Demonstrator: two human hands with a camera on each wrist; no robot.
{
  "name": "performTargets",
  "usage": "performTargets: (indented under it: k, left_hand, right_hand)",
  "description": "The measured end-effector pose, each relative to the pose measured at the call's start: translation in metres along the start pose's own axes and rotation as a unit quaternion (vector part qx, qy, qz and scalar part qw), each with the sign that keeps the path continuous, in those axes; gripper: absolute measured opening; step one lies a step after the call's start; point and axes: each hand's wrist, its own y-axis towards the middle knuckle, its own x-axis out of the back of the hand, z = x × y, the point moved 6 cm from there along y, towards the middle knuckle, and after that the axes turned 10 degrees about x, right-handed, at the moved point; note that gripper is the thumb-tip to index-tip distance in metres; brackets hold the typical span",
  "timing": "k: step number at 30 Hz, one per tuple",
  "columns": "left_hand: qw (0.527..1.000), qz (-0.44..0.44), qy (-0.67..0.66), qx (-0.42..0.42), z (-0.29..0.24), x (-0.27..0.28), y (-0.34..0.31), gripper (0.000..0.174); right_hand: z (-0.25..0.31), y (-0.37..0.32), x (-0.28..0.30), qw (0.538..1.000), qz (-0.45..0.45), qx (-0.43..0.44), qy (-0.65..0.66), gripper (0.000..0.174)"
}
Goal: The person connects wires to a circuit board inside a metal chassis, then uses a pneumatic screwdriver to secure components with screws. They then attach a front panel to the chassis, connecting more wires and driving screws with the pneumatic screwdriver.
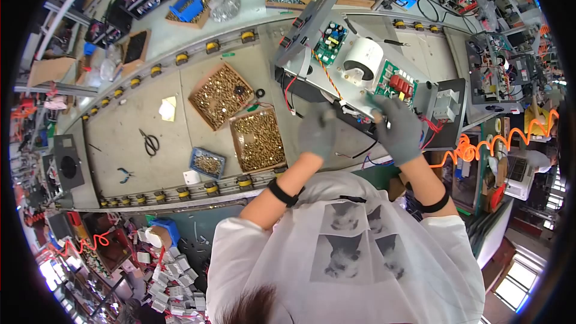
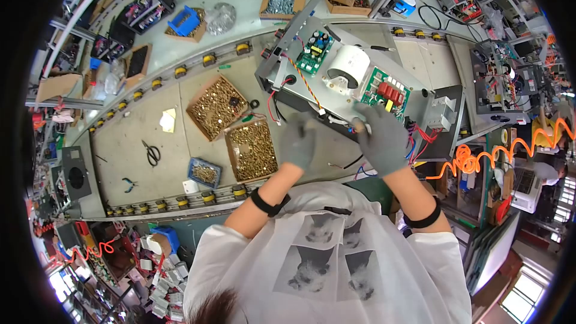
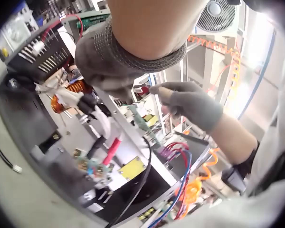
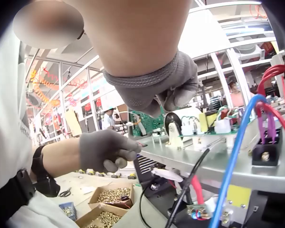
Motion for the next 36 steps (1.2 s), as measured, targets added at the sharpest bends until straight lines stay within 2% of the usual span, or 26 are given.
performTargets:
  k: [1, 2, 3, 4, 5, 7, 8, 10, 11, 12, 13, 14, 15, 17, 18, 19, 21, 22, 24, 25, 27, 28, 30, 34, 36]
  left_hand:
    - [0.997, -0.067, 0.019, 0.018, 0.021, 0.011, 0.002, 0.045]
    - [0.997, -0.069, 0.027, 0.009, 0.028, 0.014, 0.007, 0.045]
    - [0.977, -0.206, 0.032, -0.042, 0.028, 0.033, 0.006, 0.042]
    - [0.936, -0.338, 0.033, -0.092, 0.028, 0.048, -0.001, 0.04]
    - [0.934, -0.34, 0.038, -0.098, 0.031, 0.049, 0.003, 0.04]
    - [0.983, -0.18, -0.026, -0.033, 0.042, 0.038, 0.027, 0.037]
    - [0.988, -0.053, -0.143, 0.037, 0.03, 0.034, 0.023, 0.03]
    - [0.982, -0.029, -0.177, 0.054, 0.069, 0.013, 0.032, 0.029]
    - [0.973, 0.0, -0.215, 0.077, 0.086, 0.008, 0.033, 0.028]
    - [0.975, -0.005, -0.21, 0.073, 0.071, 0.021, 0.02, 0.028]
    - [0.979, -0.006, -0.192, 0.068, 0.039, 0.04, -0.003, 0.026]
    - [0.983, -0.006, -0.174, 0.063, 0.023, 0.051, -0.018, 0.024]
    - [0.984, -0.008, -0.169, 0.06, 0.025, 0.058, -0.022, 0.024]
    - [0.975, -0.014, -0.215, 0.047, 0.029, 0.07, -0.029, 0.027]
    - [0.96, -0.06, -0.269, 0.048, 0.026, 0.074, -0.034, 0.024]
    - [0.961, -0.059, -0.267, 0.046, 0.025, 0.073, -0.033, 0.024]
    - [0.945, -0.087, -0.314, -0.042, 0.014, 0.079, -0.035, 0.027]
    - [0.945, -0.086, -0.312, -0.043, 0.008, 0.08, -0.033, 0.027]
    - [0.945, -0.081, -0.301, -0.104, -0.01, 0.083, -0.031, 0.028]
    - [0.945, -0.081, -0.3, -0.103, -0.012, 0.082, -0.029, 0.028]
    - [0.935, -0.068, -0.346, -0.041, -0.012, 0.079, -0.019, 0.029]
    - [0.935, -0.067, -0.345, -0.043, -0.016, 0.08, -0.019, 0.029]
    - [0.951, -0.061, -0.302, -0.024, -0.024, 0.081, -0.019, 0.03]
    - [0.954, -0.038, -0.29, -0.068, -0.025, 0.076, -0.008, 0.027]
    - [0.962, 0.013, -0.258, -0.087, -0.03, 0.062, 0.01, 0.027]
  right_hand:
    - [0.008, -0.001, -0.008, 0.999, -0.01, 0.026, 0.034, 0.03]
    - [0.013, 0.003, -0.02, 0.998, 0.007, 0.038, 0.05, 0.032]
    - [0.018, 0.012, -0.034, 0.996, 0.024, 0.051, 0.066, 0.034]
    - [0.024, 0.024, -0.045, 0.996, 0.02, 0.059, 0.059, 0.035]
    - [0.032, 0.037, -0.056, 0.996, 0.017, 0.069, 0.051, 0.036]
    - [0.044, 0.061, -0.089, 0.995, 0.052, 0.07, 0.052, 0.039]
    - [0.053, 0.07, -0.095, 0.995, 0.044, 0.072, 0.056, 0.039]
    - [0.054, 0.077, -0.117, 0.979, 0.145, -0.054, 0.13, 0.038]
    - [0.056, 0.078, -0.115, 0.98, 0.139, -0.051, 0.136, 0.038]
    - [0.071, 0.079, -0.106, 0.985, 0.09, 0.101, 0.108, 0.035]
    - [0.086, 0.074, -0.097, 0.965, 0.037, 0.249, 0.075, 0.033]
    - [0.091, 0.065, -0.102, 0.945, 0.022, 0.319, 0.066, 0.026]
    - [0.092, 0.06, -0.098, 0.946, 0.016, 0.318, 0.069, 0.026]
    - [0.102, 0.042, -0.1, 0.911, 0.119, 0.381, 0.106, 0.025]
    - [0.101, 0.039, -0.096, 0.912, 0.1, 0.378, 0.124, 0.026]
    - [0.098, 0.036, -0.095, 0.913, 0.096, 0.377, 0.124, 0.026]
    - [0.083, 0.038, -0.088, 0.939, 0.026, 0.274, 0.206, 0.027]
    - [0.082, 0.037, -0.089, 0.939, 0.024, 0.273, 0.206, 0.027]
    - [0.077, 0.037, -0.081, 0.941, -0.035, 0.217, 0.257, 0.032]
    - [0.08, 0.036, -0.076, 0.941, -0.034, 0.216, 0.258, 0.032]
    - [0.077, 0.036, -0.053, 0.941, -0.122, 0.165, 0.27, 0.039]
    - [0.076, 0.037, -0.054, 0.941, -0.125, 0.164, 0.27, 0.039]
    - [0.082, 0.031, -0.044, 0.923, -0.202, 0.258, 0.2, 0.043]
    - [0.068, 0.027, -0.039, 0.932, -0.197, 0.238, 0.19, 0.042]
    - [0.04, 0.03, -0.031, 0.945, -0.206, 0.088, 0.237, 0.034]
